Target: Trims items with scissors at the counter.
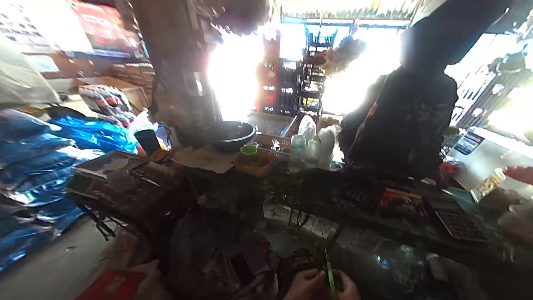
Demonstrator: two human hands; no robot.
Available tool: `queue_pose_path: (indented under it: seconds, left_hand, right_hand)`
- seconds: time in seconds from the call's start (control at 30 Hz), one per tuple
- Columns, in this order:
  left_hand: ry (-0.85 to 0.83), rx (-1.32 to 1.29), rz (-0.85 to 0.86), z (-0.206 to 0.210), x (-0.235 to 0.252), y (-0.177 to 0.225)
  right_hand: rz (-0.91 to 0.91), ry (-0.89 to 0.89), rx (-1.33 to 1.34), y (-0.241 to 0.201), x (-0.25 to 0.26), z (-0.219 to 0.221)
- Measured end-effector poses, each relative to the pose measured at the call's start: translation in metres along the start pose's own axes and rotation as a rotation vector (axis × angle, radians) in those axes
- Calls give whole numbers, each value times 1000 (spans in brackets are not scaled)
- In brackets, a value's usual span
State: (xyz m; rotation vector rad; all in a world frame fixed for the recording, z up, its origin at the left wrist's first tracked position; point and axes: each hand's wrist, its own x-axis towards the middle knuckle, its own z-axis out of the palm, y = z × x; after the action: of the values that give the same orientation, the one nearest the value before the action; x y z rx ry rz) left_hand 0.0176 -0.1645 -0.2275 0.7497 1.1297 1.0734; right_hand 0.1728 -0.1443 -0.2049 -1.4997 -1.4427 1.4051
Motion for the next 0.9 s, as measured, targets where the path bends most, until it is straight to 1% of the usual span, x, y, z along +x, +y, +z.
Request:
queue_pose_path:
  seconds: [0.07,0.13,0.23,0.33,0.4,0.5,0.57,0.63,0.7,0.73,0.83,0.9]
  left_hand:
    - [-30,-22,20,0,2,3]
    - [-20,-33,41,6,3,10]
    - [-45,-30,49,14,7,18]
    - [-176,-70,50,20,17,20]
    - [-248,-97,77,27,21,21]
    - [-258,-127,171,38,28,26]
    - [-279,-84,247,40,34,31]
    - [-323,6,317,42,40,41]
    - [-380,130,382,44,45,49]
    - [-396,185,401,46,47,52]
    - [-395,287,430,56,52,58]
    - [-377,316,461,66,56,61]
  right_hand:
    - [-30,26,-39,-1,-1,-2]
    - [-60,55,-69,-4,-2,-4]
    - [-92,66,-3,-6,-9,-9]
    - [-62,53,120,-5,-14,-15]
    - [-62,79,197,-5,-17,-19]
    - [-201,190,229,1,-20,-32]
    - [-327,272,217,8,-23,-50]
    - [-451,279,251,16,-29,-75]
    - [-549,199,316,21,-43,-98]
    - [-561,126,366,21,-53,-108]
    - [-480,-178,545,19,-80,-128]
    - [-418,-340,632,20,-90,-132]
